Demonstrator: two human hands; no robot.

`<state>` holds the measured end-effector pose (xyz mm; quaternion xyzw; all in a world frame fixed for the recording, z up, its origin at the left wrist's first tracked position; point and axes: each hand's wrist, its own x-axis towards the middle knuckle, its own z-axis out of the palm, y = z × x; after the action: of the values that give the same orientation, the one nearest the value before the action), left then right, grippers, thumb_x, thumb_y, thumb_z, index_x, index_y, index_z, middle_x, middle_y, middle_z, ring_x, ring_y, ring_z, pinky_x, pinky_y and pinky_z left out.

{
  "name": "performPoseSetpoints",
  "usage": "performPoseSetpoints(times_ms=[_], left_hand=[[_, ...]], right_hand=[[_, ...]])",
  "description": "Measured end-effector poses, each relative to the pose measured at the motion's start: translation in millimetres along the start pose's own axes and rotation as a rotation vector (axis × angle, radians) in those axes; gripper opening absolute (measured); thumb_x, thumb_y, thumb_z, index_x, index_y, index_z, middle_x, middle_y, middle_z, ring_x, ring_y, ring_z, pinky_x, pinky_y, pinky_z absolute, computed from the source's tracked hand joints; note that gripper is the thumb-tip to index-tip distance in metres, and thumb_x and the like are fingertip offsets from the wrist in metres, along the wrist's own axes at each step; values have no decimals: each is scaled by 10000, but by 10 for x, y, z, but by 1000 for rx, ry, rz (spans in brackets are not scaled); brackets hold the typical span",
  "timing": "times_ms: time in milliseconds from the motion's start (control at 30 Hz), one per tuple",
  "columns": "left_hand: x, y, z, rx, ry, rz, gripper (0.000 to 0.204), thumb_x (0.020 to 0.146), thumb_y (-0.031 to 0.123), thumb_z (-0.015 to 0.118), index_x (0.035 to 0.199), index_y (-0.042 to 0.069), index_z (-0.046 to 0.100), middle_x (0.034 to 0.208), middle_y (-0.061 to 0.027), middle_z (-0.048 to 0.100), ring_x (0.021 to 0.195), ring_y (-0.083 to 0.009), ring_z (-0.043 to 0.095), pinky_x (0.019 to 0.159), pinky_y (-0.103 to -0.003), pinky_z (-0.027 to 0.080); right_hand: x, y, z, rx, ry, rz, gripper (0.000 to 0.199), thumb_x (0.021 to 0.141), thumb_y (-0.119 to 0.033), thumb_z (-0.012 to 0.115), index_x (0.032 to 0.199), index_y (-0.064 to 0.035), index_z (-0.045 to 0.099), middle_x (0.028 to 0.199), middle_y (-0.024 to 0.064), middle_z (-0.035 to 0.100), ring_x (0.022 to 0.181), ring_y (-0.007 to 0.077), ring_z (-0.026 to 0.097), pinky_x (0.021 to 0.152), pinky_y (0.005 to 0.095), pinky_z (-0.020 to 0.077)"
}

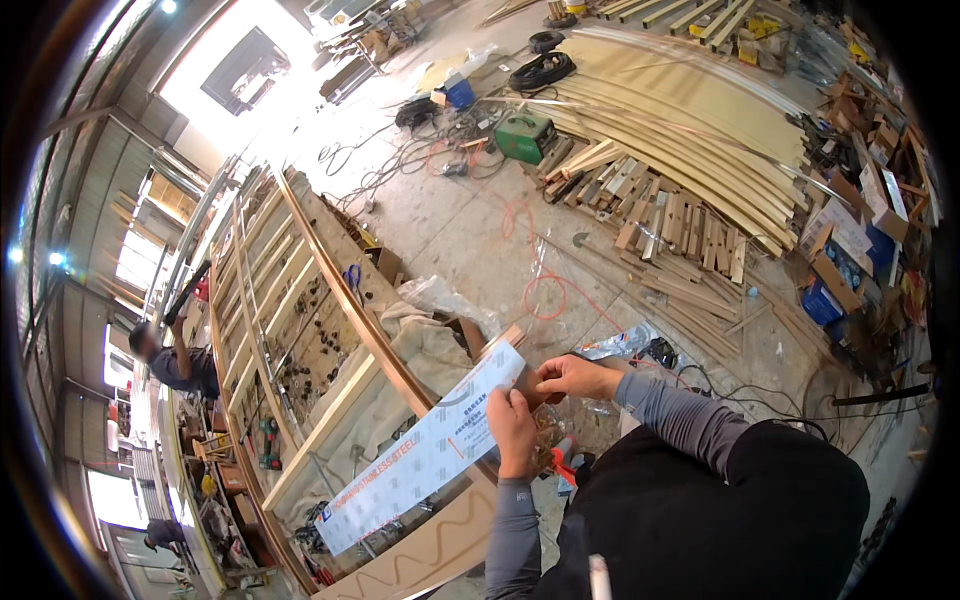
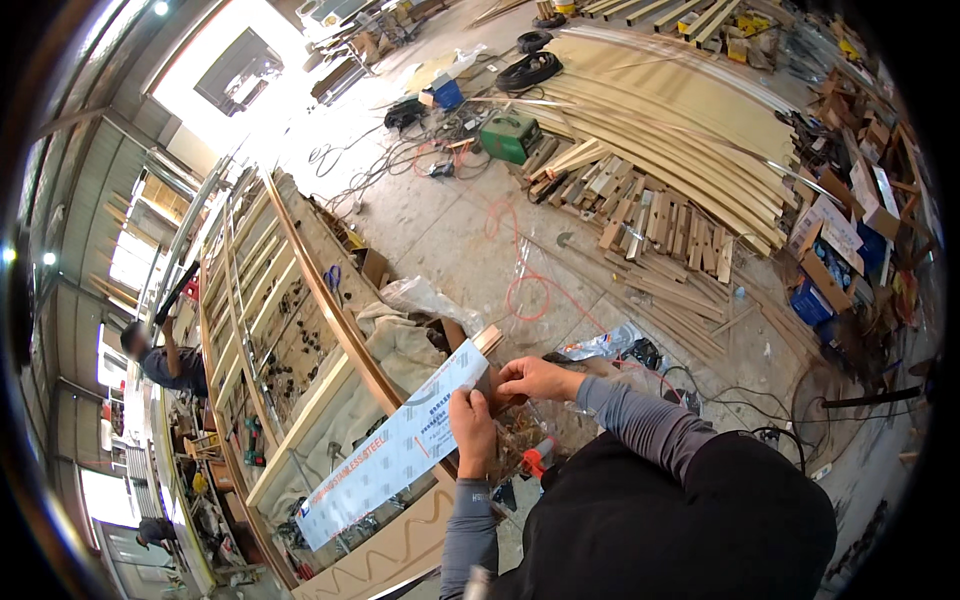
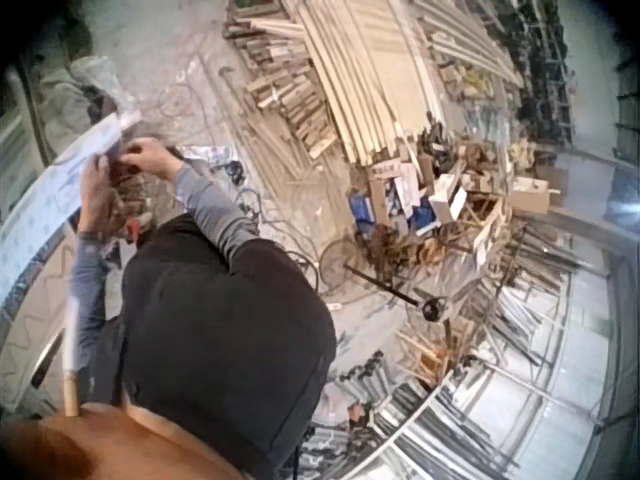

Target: The person applies adhesive to a wooden frame using a caulking gun, then picks up a large wooden panel and places it onto the frame. They then handle a wrapped stainless steel sheet, unwrapping it and placing it on the frame.

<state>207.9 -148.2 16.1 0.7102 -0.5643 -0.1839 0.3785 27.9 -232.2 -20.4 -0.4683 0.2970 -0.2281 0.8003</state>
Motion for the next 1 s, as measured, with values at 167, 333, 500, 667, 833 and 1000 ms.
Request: performPoseSetpoints(times_ms=[167, 333, 500, 667, 833, 1000], left_hand=[[-138, -20, -149, -489, 121, -338, 232, 1117, 251, 537, 1101, 20, 553, 929, -58, 576, 826, -171, 553, 777, -348, 495], [-577, 1202, -1177, -694, 255, -12, 410, 1086, 254, 571, 1339, -55, 479, 928, -87, 598, 888, -132, 600, 824, -304, 535], [-921, 2592, -2089, -919, -414, 233, 1110, 1056, 746, 55, 884, -78, 778, 842, -223, 762, 706, -354, 709, 699, -457, 580], [-829, 3362, -1903, -1455, -229, 31, 863, 1084, 708, 225, 1381, -20, 581, 926, -327, 749, 742, -417, 740, 715, -479, 618], [-763, 2864, -1579, -1286, -82, 233, 678, 1102, 554, 369, 1439, 2, 569, 1156, -313, 707, 1063, -428, 687, 930, -503, 526], [77, 1359, -814, 33, 24, 212, 835, 932, 240, 806, 1575, -58, 366, 1366, -240, 676, 1096, -405, 676, 952, -471, 517]], right_hand=[[157, 227, -21, -11, 86, -3, 240, 985, -114, 730, 1176, 19, 668, 995, 49, 725, 835, 128, 697, 765, 302, 591], [184, 306, -57, -7, 164, 43, 257, 960, -109, 740, 1156, 38, 661, 994, 57, 703, 802, 137, 681, 725, 319, 592], [148, 212, 18, 74, 192, 62, 202, 937, -97, 744, 1090, 8, 664, 922, 35, 690, 756, 124, 667, 657, 297, 555], [179, 221, 38, 53, 219, 82, 176, 944, -106, 737, 1069, -2, 670, 906, 27, 691, 752, 123, 662, 664, 307, 559], [148, 117, 78, -11, 181, 43, 150, 947, -125, 733, 1030, -11, 681, 881, 35, 689, 752, 126, 654, 675, 312, 551], [140, 173, 5, -77, 202, 21, 135, 975, -145, 718, 982, -16, 680, 846, 55, 697, 736, 147, 662, 652, 308, 536]])
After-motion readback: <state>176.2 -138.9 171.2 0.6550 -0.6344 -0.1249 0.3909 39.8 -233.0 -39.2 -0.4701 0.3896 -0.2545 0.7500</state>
